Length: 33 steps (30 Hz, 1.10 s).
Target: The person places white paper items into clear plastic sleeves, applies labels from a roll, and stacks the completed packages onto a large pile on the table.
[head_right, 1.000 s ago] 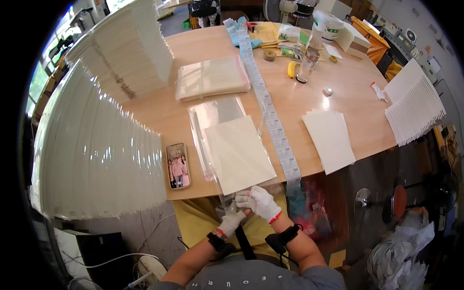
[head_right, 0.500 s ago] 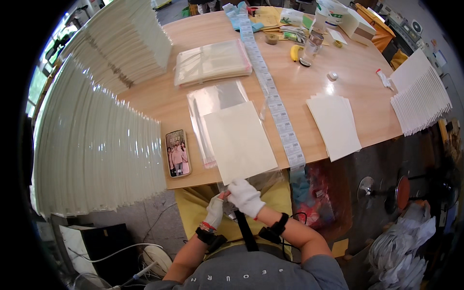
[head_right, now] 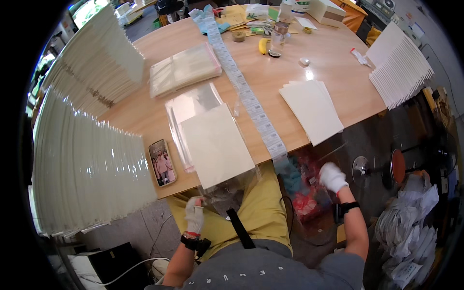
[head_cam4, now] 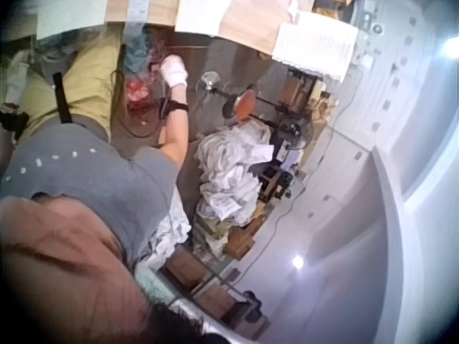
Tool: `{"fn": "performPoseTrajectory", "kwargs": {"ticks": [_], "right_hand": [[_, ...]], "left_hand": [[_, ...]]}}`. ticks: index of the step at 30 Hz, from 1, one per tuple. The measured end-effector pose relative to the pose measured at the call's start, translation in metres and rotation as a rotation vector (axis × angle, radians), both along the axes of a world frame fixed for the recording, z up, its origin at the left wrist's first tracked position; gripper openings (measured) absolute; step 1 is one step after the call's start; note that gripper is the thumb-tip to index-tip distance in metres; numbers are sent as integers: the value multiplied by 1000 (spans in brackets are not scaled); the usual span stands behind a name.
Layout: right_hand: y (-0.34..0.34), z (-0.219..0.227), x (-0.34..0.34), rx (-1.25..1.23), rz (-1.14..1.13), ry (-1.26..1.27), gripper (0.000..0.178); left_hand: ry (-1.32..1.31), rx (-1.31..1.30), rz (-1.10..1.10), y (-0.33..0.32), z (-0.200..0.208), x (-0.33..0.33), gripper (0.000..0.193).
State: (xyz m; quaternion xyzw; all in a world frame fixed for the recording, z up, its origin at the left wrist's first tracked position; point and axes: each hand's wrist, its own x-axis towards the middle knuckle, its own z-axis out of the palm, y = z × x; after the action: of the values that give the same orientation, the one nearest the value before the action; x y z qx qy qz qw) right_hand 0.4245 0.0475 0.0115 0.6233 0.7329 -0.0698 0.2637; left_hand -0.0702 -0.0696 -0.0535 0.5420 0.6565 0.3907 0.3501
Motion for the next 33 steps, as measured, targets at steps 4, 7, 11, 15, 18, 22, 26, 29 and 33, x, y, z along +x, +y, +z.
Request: {"fn": "performPoseTrajectory", "kwargs": {"ticks": [4, 7, 11, 15, 18, 22, 26, 29, 33], "right_hand": [[-16, -51, -44, 1, 250, 457, 23], [18, -28, -139, 473, 459, 972, 21], [47, -12, -186, 510, 781, 1172, 11], [58, -20, -169, 163, 677, 1139, 6], [49, -24, -171, -2, 377, 1090, 17], [24, -34, -196, 290, 120, 969, 19], [13, -47, -208, 283, -236, 1062, 21], [-2, -47, -209, 282, -316, 1009, 21], [3, -47, -163, 837, -429, 1075, 16]], "left_hand": [[772, 366, 35, 13, 22, -6, 37], [1053, 540, -44, 33, 40, -1, 41], [897, 779, -354, 61, 64, 7, 22], [653, 607, -444, 54, 39, -13, 14], [404, 242, -249, 42, 23, -12, 12], [-76, -339, 152, 34, -9, -1, 19], [-831, -292, 367, 30, -10, 17, 24], [-1019, -336, 413, 17, -11, 23, 30], [-90, -214, 362, 5, 9, 19, 30]]}}
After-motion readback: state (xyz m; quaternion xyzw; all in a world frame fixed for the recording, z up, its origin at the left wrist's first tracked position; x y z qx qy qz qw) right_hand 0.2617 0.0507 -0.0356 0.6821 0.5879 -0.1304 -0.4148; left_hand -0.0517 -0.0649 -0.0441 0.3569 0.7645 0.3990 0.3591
